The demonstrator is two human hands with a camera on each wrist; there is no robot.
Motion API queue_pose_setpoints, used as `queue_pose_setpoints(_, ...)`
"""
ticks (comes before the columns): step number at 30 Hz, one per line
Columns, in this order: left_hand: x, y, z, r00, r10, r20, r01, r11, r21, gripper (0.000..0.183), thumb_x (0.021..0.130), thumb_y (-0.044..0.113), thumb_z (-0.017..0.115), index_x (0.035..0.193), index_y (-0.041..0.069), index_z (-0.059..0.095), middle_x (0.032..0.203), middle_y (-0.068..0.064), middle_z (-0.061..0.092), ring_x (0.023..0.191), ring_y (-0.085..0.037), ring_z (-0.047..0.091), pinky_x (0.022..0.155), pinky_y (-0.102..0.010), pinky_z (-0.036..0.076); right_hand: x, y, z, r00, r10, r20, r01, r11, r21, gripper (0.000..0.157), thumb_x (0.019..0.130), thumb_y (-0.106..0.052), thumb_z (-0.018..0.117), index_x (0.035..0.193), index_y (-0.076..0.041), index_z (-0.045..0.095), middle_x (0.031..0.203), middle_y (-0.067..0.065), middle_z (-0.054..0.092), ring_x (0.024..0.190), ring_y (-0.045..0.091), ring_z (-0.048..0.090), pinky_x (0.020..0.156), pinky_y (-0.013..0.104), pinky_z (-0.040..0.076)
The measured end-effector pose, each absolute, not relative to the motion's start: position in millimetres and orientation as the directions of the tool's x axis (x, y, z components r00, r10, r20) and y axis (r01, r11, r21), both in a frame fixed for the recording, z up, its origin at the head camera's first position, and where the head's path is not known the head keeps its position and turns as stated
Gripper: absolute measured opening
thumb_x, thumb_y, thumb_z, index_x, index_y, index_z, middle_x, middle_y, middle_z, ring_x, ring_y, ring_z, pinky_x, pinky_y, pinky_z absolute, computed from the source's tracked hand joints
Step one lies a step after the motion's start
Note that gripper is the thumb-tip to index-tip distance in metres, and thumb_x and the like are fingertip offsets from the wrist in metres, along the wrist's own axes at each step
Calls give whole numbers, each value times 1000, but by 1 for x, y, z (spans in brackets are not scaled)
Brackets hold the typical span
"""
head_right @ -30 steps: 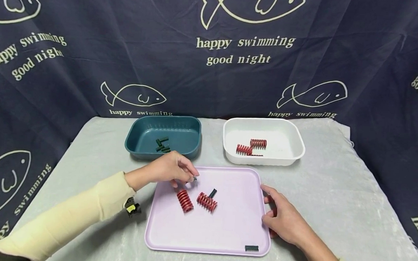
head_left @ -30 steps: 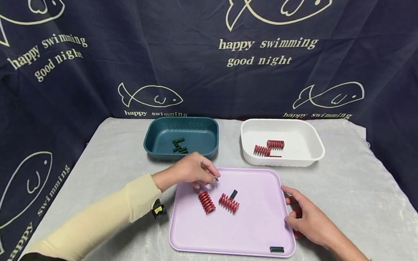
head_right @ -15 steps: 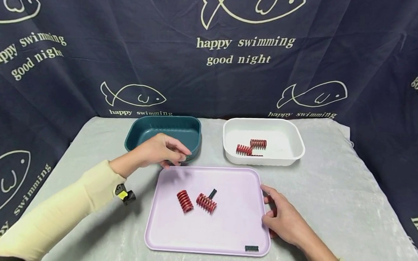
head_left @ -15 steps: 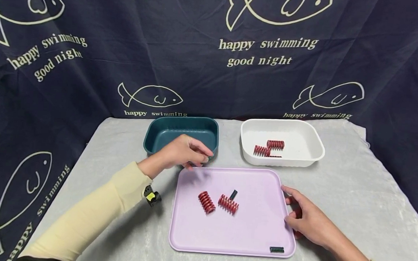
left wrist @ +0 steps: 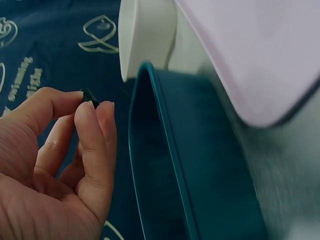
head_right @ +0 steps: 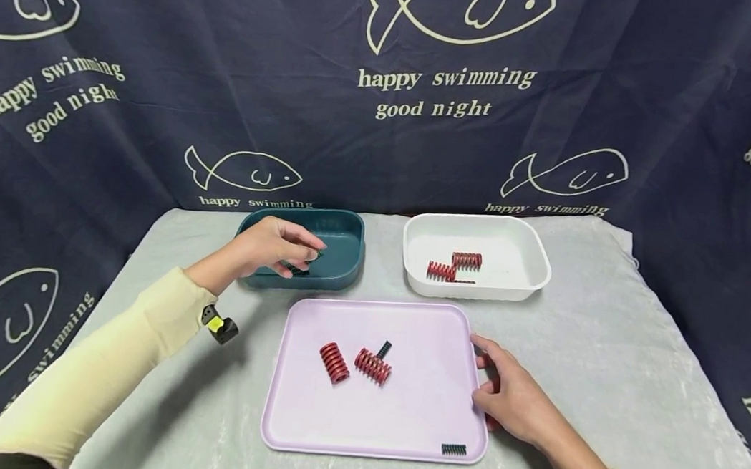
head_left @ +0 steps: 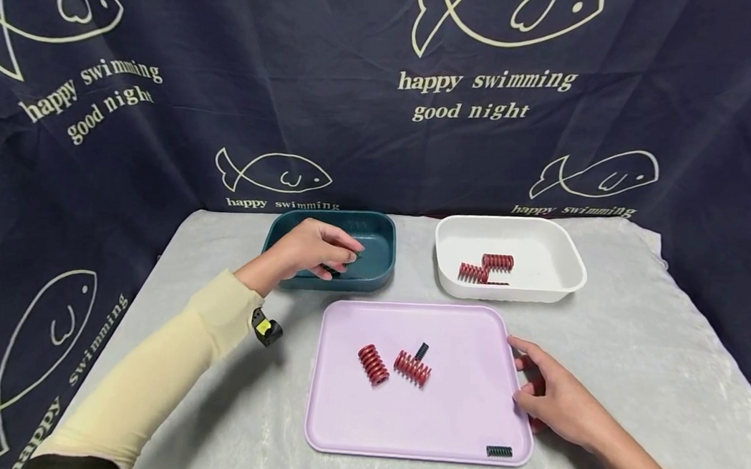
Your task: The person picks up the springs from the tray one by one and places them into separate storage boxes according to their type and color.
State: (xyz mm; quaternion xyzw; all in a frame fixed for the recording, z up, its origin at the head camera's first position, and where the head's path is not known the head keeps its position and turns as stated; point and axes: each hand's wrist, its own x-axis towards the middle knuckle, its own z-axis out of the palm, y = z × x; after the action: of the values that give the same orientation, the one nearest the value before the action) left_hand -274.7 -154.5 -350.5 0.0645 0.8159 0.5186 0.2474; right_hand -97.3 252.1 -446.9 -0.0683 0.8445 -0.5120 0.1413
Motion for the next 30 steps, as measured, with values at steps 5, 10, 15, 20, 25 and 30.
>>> queue_pose_setpoints(5,-287,-165,-352,-880,328,-344,-161,476,865,25,94,12,75,119,10,78,110,-9,76,107,-39,69,69,-34,61,-97,252,-447,-950,-257,-175,36,468,-883,78,87,11,66,156,0,32,125,24,48,75,15,56,45,37,54)
queue_pose_setpoints(10,-299,-172,-357,-886,296,-356,-169,509,844,30,95,12,74,124,7,75,119,-16,73,109,-40,67,71,-36,62,-96,251,-447,-952,-254,-172,33,474,-880,78,87,11,67,156,1,32,125,24,49,75,15,56,44,37,54)
queue_pose_setpoints(15,-309,-176,-367,-891,273,-362,-168,543,823,33,95,9,71,127,3,73,122,-20,70,108,-41,67,72,-37,63,-96,250,-446,-951,-258,-173,32,470,-882,77,87,11,66,156,1,32,124,24,49,75,15,56,44,36,54)
queue_pose_setpoints(20,-318,-174,-378,-896,264,-358,-137,604,785,31,95,8,69,126,3,74,117,-19,72,98,-35,70,70,-35,63,-96,251,-447,-951,-254,-174,36,469,-882,77,87,11,66,156,0,33,124,23,48,75,15,56,44,36,54)
queue_pose_setpoints(25,-326,-168,-380,-888,262,-378,-123,657,744,29,96,8,68,123,3,75,115,-18,74,96,-32,71,72,-36,63,-96,251,-447,-954,-248,-168,33,471,-882,77,87,12,66,156,0,33,124,23,49,75,15,56,44,36,54)
queue_pose_setpoints(30,-333,-166,-377,-874,250,-416,-143,687,713,28,97,9,69,124,3,74,118,-17,73,97,-32,72,79,-41,63,-96,251,-447,-952,-251,-174,38,469,-882,78,87,11,67,156,0,33,125,23,49,75,15,56,44,37,54)
